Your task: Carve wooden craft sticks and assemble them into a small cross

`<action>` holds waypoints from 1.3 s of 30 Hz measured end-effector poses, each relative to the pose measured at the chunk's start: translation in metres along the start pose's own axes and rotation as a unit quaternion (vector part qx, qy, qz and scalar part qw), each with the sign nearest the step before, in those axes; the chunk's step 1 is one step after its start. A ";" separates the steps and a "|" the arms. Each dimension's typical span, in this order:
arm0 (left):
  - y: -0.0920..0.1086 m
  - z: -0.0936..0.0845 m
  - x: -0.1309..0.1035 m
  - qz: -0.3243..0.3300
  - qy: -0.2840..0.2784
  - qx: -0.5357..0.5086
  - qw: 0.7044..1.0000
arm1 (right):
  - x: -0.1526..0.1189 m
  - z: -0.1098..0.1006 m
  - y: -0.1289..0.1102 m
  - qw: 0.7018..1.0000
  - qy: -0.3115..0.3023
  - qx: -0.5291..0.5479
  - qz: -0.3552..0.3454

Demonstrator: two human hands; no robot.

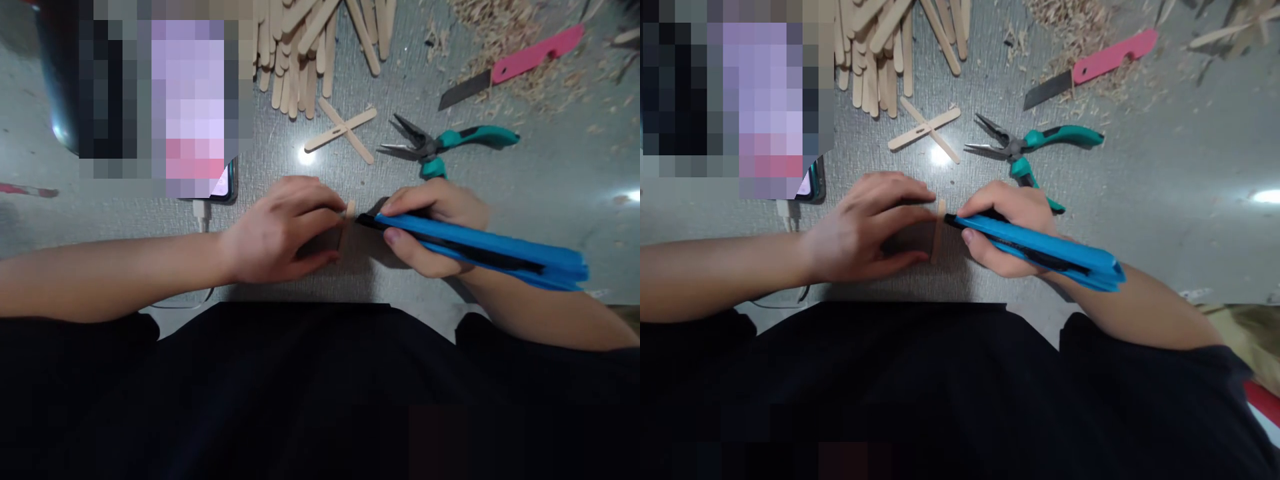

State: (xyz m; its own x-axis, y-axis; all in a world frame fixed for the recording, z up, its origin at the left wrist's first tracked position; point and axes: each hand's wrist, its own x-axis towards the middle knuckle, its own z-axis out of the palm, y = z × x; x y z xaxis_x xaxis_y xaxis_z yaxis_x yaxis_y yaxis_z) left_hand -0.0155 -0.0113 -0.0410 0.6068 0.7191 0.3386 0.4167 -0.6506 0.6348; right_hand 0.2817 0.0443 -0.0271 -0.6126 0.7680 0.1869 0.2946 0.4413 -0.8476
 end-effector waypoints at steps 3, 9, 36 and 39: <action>0.004 0.006 0.003 -0.047 -0.021 0.054 0.997 | 0.008 0.000 -0.006 0.995 -0.022 -0.033 -0.095; 0.007 0.012 0.009 -0.084 -0.064 0.079 0.991 | 0.007 0.002 -0.007 0.995 -0.014 -0.056 -0.086; 0.006 0.008 0.008 -0.076 -0.092 0.084 0.989 | 0.002 0.001 0.001 0.993 -0.058 -0.021 -0.097; 0.006 0.007 0.007 -0.068 -0.095 0.094 0.989 | 0.002 0.001 0.005 0.988 -0.072 -0.021 -0.137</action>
State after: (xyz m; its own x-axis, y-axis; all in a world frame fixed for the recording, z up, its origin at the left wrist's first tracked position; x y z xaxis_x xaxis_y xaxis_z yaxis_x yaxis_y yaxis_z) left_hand -0.0040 -0.0117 -0.0397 0.6447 0.7563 0.1115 0.6111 -0.5975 0.5193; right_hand 0.2810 0.0475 -0.0313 -0.7702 0.5444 0.3324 0.1312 0.6452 -0.7527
